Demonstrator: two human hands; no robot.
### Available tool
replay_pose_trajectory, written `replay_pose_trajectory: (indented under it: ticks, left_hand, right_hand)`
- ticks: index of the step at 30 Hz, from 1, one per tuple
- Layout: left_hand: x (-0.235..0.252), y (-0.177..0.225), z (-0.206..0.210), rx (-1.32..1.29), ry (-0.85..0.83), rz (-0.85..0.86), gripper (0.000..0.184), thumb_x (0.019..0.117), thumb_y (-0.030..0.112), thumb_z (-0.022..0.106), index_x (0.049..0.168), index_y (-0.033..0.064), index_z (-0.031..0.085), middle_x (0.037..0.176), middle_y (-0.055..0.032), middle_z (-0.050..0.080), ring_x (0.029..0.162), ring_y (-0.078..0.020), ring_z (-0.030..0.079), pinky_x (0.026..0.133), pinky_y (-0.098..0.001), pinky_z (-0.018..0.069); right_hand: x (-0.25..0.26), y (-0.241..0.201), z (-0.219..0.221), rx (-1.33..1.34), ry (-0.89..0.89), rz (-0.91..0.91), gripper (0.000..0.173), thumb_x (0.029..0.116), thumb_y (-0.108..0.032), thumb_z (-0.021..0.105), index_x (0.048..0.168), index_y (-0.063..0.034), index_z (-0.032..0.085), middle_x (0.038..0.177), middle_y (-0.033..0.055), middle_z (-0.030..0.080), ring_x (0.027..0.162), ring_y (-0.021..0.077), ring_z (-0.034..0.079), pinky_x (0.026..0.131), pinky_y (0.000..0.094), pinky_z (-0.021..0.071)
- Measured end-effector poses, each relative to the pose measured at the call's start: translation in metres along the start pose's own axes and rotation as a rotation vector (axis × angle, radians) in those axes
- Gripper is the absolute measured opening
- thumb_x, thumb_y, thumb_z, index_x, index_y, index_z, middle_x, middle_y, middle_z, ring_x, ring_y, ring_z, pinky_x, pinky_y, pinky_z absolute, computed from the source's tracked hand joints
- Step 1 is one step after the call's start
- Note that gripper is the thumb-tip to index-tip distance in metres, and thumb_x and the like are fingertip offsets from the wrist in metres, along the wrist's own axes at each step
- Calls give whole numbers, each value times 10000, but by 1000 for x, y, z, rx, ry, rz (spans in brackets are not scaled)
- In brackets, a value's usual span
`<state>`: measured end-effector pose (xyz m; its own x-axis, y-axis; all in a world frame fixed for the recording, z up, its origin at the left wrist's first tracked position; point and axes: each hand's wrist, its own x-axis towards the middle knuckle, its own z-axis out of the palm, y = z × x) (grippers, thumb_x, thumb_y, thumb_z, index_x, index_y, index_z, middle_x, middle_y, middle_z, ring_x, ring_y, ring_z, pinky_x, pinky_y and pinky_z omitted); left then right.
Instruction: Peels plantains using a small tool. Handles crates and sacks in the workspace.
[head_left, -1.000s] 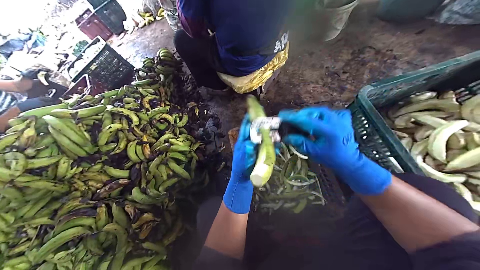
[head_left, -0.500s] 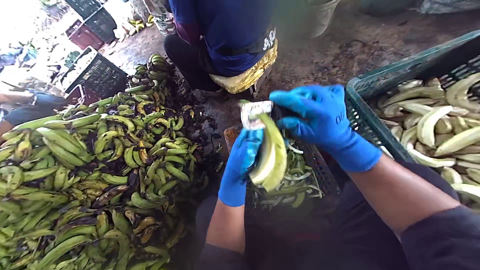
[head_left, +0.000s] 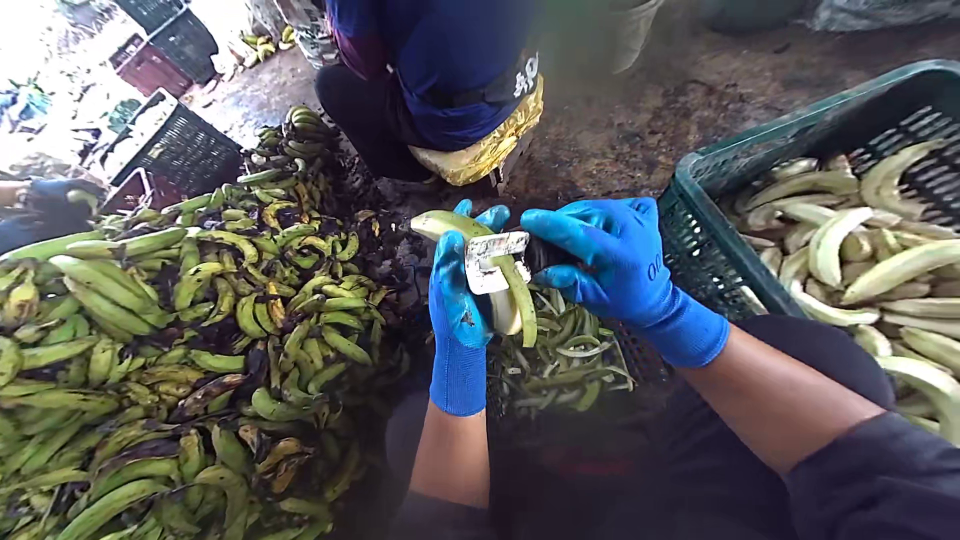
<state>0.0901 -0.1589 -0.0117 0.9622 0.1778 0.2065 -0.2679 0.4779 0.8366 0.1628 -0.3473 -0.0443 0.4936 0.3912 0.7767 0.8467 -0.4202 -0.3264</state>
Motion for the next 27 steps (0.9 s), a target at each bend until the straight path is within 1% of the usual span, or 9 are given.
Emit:
replay_pose_trajectory:
  ticks: [4, 7, 9, 11, 13, 15, 20, 23, 27]
  left_hand:
    - [-12, 11, -12, 335, -203, -140, 520, 1032, 325, 508, 1512, 146, 420, 1201, -12, 678, 989, -85, 671, 840, -272, 581]
    - [-11, 7, -15, 376, -424, -276, 647, 1027, 276, 504, 1590, 94, 243, 1222, -115, 670, 938, -186, 697, 805, -361, 605]
    - [-4, 5, -16, 221, -208, -248, 584, 1047, 338, 484, 1569, 187, 270, 1313, -123, 647, 869, -220, 720, 700, -352, 623]
    - [5, 8, -14, -175, 30, -183, 348, 1083, 365, 376, 1333, 200, 554, 1151, -60, 704, 763, -141, 701, 613, -265, 599]
    - [6, 11, -17, -676, 0, -173, 387, 1063, 428, 371, 1203, 139, 585, 1023, -6, 676, 808, -63, 690, 669, -193, 584]
    - [0, 7, -16, -762, -88, -149, 361, 1054, 388, 415, 1215, 114, 586, 1010, -15, 687, 860, -80, 701, 717, -223, 595]
    - [0, 6, 0, -299, 26, -92, 380, 1077, 340, 370, 1320, 130, 575, 1054, -59, 712, 910, -143, 714, 752, -297, 609]
    - [-11, 2, -1, 60, 26, -37, 391, 1067, 379, 441, 1388, 172, 522, 1070, 4, 698, 885, -79, 688, 749, -248, 594]
    - [-14, -4, -6, 350, -146, -19, 749, 1015, 563, 479, 1571, 96, 299, 987, -82, 707, 755, -152, 686, 665, -302, 607]
  right_hand:
    - [8, 15, -5, 31, -66, 33, 533, 1021, -617, 427, 1355, -284, 675, 1182, 113, 720, 1026, 281, 672, 867, 553, 458]
    - [34, 39, -15, 29, -313, 332, 546, 1038, -584, 361, 1352, -272, 680, 1220, 107, 722, 1070, 329, 694, 834, 628, 492]
    - [28, 36, -14, -10, -245, 335, 602, 1036, -621, 323, 1349, -243, 672, 1188, 115, 723, 1056, 326, 688, 827, 606, 487]
    - [7, 15, -7, 0, -103, 91, 601, 1035, -618, 354, 1392, -229, 640, 1172, 126, 709, 1038, 298, 667, 858, 560, 482]
    - [-7, -4, -1, 3, -23, -153, 539, 1023, -613, 440, 1353, -241, 650, 1175, 119, 695, 1061, 291, 635, 943, 521, 425]
    - [-5, -14, 2, 40, -22, -171, 501, 1017, -597, 475, 1313, -251, 684, 1162, 111, 709, 1032, 276, 643, 921, 508, 416]
    - [-3, -15, 0, 60, -13, -35, 523, 986, -598, 516, 1322, -239, 693, 1189, 113, 716, 1052, 253, 661, 898, 512, 442]
    - [4, -8, 2, 102, -44, 0, 500, 998, -579, 504, 1288, -226, 708, 1197, 115, 717, 1042, 262, 670, 864, 526, 451]
    - [31, 18, -7, 301, -389, 519, 504, 1023, -576, 438, 1306, -253, 702, 1129, 19, 728, 966, 173, 694, 836, 491, 561]
